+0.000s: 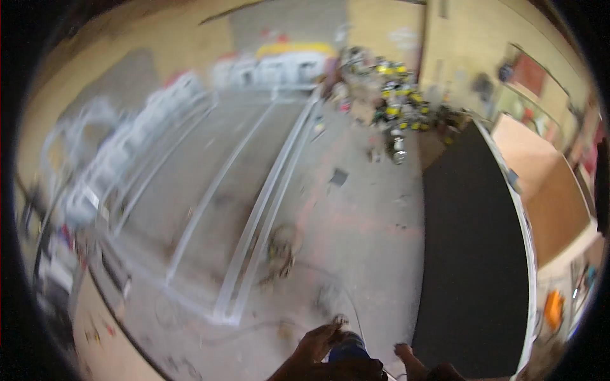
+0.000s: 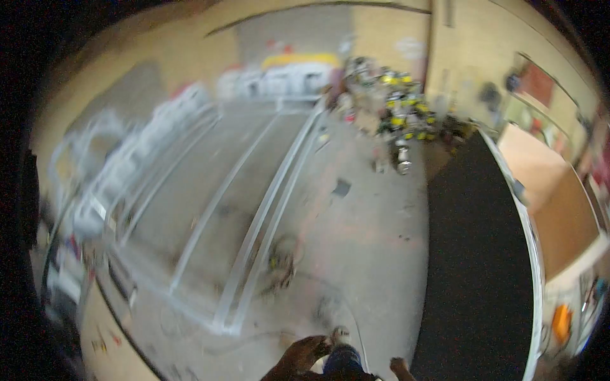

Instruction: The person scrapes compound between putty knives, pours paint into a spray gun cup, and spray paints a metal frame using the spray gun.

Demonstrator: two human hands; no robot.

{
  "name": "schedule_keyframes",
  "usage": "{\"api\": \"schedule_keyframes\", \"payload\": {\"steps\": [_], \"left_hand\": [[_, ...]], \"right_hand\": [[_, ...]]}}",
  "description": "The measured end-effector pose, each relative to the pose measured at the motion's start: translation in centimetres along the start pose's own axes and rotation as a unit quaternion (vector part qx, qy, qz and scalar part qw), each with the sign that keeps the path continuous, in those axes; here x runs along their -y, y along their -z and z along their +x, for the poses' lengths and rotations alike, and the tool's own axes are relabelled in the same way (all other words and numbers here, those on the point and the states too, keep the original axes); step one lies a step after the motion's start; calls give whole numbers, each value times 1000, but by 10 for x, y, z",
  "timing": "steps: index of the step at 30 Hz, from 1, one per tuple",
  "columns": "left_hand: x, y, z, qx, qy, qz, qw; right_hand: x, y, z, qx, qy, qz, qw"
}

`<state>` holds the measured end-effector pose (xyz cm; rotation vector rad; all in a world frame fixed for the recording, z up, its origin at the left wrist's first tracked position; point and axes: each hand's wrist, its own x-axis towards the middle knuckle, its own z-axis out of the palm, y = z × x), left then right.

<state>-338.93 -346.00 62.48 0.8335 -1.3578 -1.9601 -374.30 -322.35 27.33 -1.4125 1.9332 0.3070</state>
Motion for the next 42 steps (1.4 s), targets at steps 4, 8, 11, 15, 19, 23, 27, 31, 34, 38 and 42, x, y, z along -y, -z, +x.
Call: {"api": "schedule_keyframes", "payload": {"steps": [4,8,11,15,19,23,27,31,34,38,42], "left_hand": [[28,32,77,-89,178,-257,946],[2,58,117,-170,246,-290,909],[-34,46,135,-158,304,-295,892],[-16,47,174,-150,384,-188,892],[-17,21,204,-22,372,-128,919],[-12,19,205,25,370,-86,925],[2,72,167,24,427,-71,901],[28,174,127,24,500,-116,858],[43,245,95,-83,531,-102,837],[78,346,58,-73,531,-68,842],[113,386,40,-75,534,3,842]], "right_hand": [[-15,63,25,-35,-73,151,985],[8,59,42,-65,-168,200,963],[100,79,-13,-217,-250,643,691],[165,12,-32,-233,-326,785,473],[245,-148,-87,-151,-420,706,549],[305,-157,-156,-91,-535,754,370],[376,-165,-185,-222,-515,803,203],[478,-187,-184,-276,-427,844,173],[559,-234,-207,-287,-376,759,447],[638,-308,-241,-146,-477,691,523],[619,-274,-283,-102,-518,800,285]]}}
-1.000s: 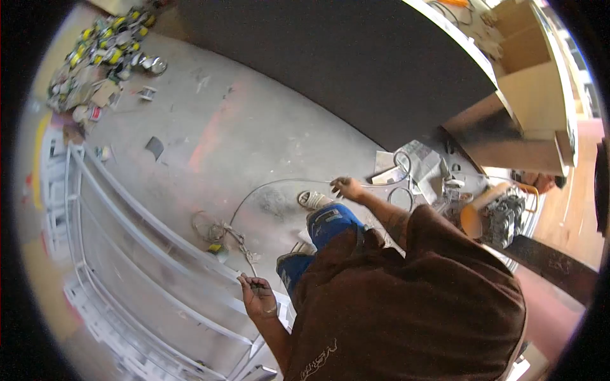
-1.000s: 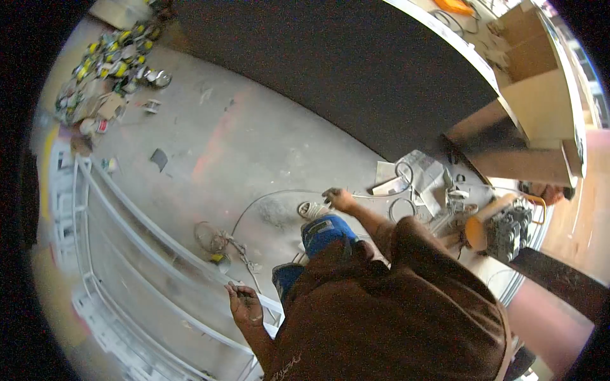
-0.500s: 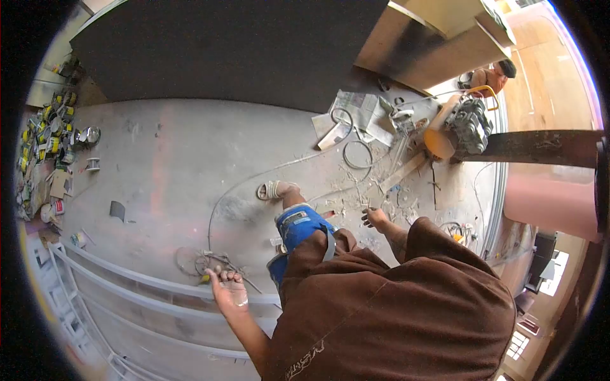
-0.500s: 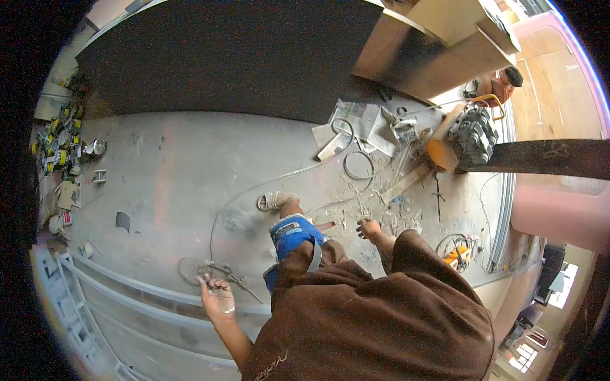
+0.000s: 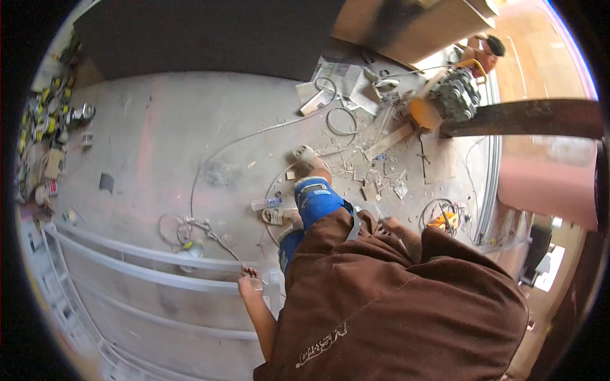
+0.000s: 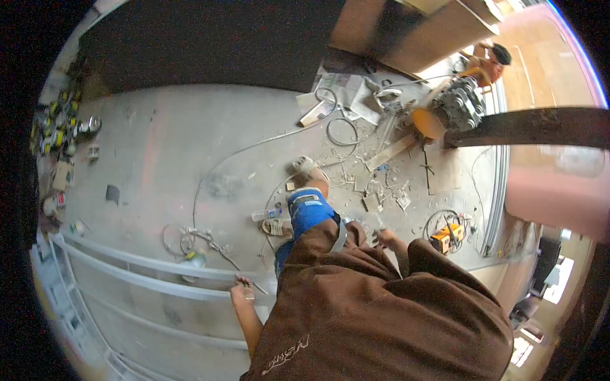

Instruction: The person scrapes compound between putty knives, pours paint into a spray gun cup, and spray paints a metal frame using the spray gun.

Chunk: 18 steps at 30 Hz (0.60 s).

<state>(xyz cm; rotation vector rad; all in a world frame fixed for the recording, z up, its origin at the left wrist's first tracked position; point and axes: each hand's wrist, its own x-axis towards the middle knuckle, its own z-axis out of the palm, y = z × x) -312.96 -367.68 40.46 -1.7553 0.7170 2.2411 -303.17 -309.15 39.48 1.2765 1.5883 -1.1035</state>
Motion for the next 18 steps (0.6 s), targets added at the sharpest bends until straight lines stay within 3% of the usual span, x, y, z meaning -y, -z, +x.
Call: {"api": "schedule_keyframes", "payload": {"steps": [1,3,4,6,10,16,18], "left_hand": [[8,-5,2,-30,2,-6,1000],[25,9,26,-41,7,19,999],[30,23,46,-22,9,52,998],[51,15,44,-80,6,-24,996],[90,-22,45,-77,29,60,995],[139,-99,33,-38,28,201,979],[169,-136,25,-67,-25,272,960]], "right_hand": [[10,8,-5,-7,7,12,1000],[34,25,-13,-49,58,196,978],[37,33,-9,-49,72,202,975],[42,54,8,-41,95,219,970],[75,98,3,-27,71,68,995],[68,204,86,-62,45,91,993],[70,248,143,-48,48,96,993]]}}
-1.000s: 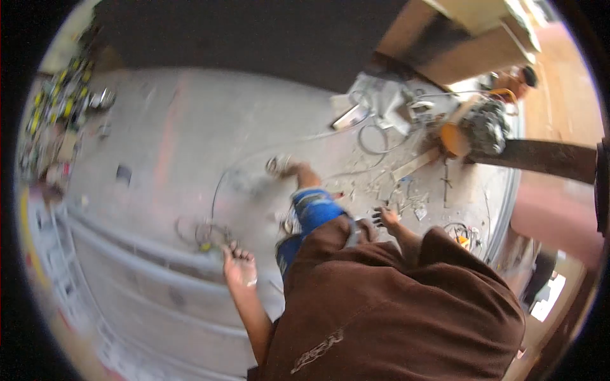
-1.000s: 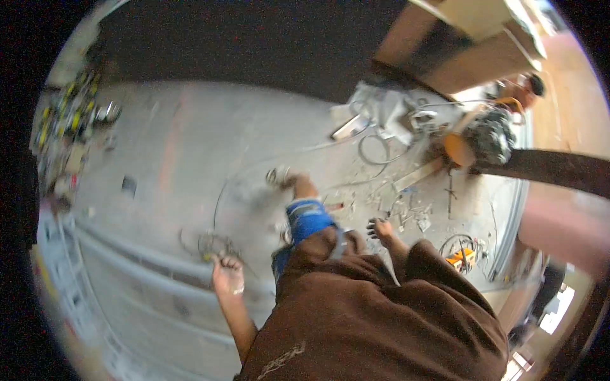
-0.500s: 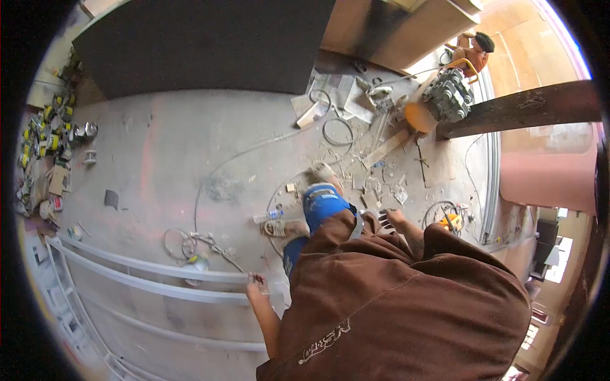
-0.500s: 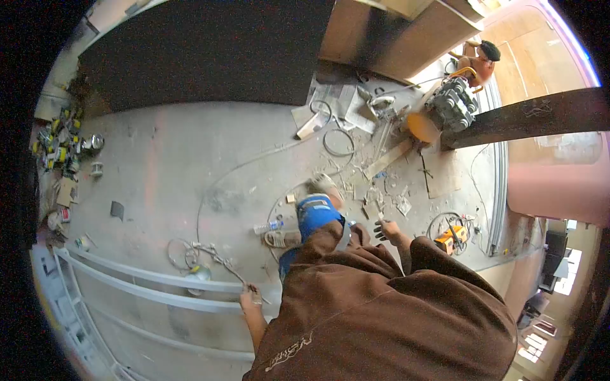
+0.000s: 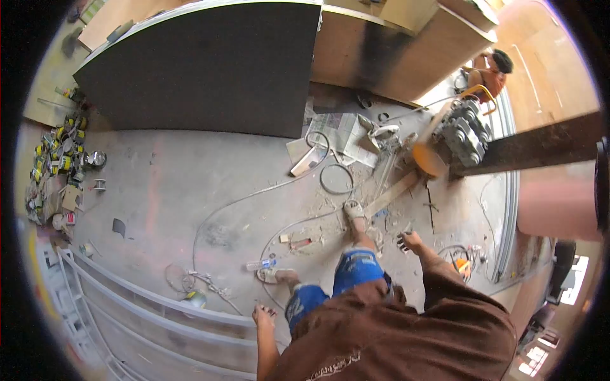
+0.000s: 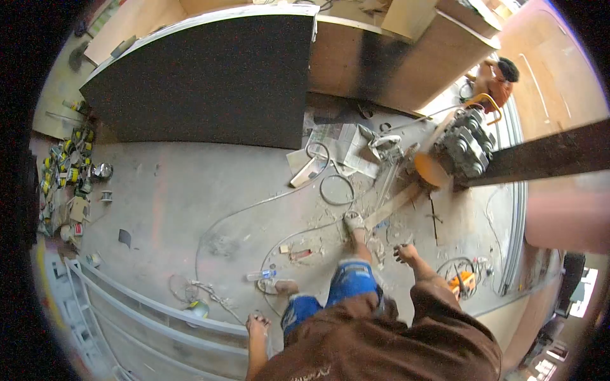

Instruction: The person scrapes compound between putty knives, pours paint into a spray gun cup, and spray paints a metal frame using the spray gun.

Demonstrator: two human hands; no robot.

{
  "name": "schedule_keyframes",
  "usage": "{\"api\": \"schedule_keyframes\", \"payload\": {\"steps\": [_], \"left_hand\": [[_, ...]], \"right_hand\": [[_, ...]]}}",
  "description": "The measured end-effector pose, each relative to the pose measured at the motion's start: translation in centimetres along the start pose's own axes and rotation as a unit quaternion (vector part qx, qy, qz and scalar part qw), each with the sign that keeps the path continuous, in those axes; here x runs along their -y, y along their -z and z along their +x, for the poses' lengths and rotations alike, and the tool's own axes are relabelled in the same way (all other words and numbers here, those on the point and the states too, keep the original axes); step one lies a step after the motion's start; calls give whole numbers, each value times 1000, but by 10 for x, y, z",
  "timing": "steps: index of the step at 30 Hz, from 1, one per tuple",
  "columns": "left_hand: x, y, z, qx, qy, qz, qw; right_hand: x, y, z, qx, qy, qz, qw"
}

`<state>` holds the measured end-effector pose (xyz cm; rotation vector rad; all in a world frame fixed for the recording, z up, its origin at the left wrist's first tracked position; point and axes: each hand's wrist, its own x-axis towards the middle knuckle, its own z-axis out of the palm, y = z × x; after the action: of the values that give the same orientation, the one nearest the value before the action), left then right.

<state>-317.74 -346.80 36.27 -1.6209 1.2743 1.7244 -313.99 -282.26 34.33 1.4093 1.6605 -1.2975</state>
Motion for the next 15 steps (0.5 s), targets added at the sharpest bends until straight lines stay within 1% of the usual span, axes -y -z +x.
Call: {"api": "schedule_keyframes", "payload": {"steps": [2,3,4,5,6,7,8,9,10,11,12,13,14,15], "left_hand": [[35,-34,-1,53,-71,-22,996],[56,-80,7,43,-75,-37,996],[74,-127,-7,-38,-120,110,986],[85,-147,-38,-124,-145,286,939],[98,-181,-56,-99,-122,384,910],[117,-225,-61,-63,-98,470,875],[132,-256,-69,11,-111,589,801],[147,-284,-73,92,-117,688,711],[160,-311,-78,89,-91,697,706],[171,-334,-85,158,-81,679,712],[179,-348,-87,224,-80,655,718],[186,-357,-88,216,-66,660,717],[190,-361,-88,184,-28,627,756],[196,-363,-85,151,6,590,793]], "right_hand": [[-1,32,83,12,-16,-2,1000],[0,39,129,-39,19,-16,999],[-1,61,212,-51,75,-56,994],[-40,63,270,-56,100,-84,990],[-25,65,294,-31,36,-2,999],[-14,63,325,-67,97,-32,993],[-29,64,381,-76,104,-18,992],[-33,64,426,-80,119,29,989],[-15,61,442,-89,164,98,978],[4,62,470,-95,1,95,991],[4,57,517,-85,7,133,987],[35,52,523,-112,80,180,974],[58,55,544,-91,34,143,985],[65,49,578,-99,7,204,974]]}}
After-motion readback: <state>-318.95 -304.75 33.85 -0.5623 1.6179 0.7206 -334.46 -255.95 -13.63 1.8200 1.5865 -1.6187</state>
